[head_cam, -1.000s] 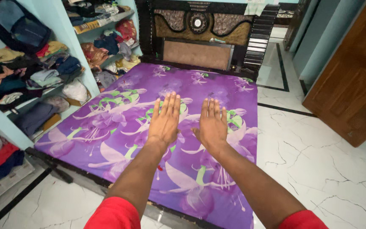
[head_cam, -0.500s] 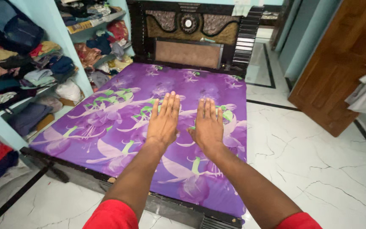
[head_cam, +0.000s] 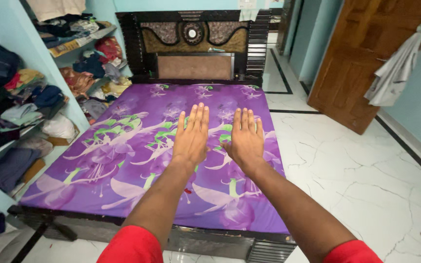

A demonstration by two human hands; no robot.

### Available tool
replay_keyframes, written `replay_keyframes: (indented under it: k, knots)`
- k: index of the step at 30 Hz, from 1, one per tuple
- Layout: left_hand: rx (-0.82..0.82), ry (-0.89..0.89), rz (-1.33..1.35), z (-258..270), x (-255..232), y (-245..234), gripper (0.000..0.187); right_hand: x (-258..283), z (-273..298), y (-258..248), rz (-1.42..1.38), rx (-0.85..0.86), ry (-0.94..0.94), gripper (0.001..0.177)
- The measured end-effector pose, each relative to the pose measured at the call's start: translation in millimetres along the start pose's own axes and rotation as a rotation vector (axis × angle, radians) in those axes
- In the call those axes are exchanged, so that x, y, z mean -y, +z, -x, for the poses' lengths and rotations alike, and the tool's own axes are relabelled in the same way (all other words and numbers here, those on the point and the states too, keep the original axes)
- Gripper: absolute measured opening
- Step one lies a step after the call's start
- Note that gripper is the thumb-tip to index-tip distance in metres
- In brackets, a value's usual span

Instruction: The person tucks the edges of a purple floral bedsheet under the mattress by hand, moving around the perimeter and smoothing the surface of the sheet.

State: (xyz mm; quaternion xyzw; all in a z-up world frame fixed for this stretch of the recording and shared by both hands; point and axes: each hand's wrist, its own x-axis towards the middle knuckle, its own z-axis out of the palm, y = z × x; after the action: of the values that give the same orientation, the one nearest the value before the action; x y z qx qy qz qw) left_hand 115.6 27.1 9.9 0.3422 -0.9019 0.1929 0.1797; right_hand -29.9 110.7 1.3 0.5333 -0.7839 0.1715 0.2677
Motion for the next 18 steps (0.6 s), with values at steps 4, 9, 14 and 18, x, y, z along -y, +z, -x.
replay_keyframes:
  k: [4,9,14,18]
  knots:
    - [-0.009,0.033,0.024,7,29,3,0.122,32,1,-4,0.021,0.052,0.029,0.116]
    - [-0.052,0.040,0.067,16,46,11,0.127,52,4,-4,0.066,0.041,0.025,0.117]
    - [-0.046,0.014,0.098,15,44,13,0.126,52,2,-5,0.067,0.072,0.018,0.118]
    - [0.000,0.007,0.082,9,39,11,0.125,45,-5,-4,0.072,0.073,0.017,0.117]
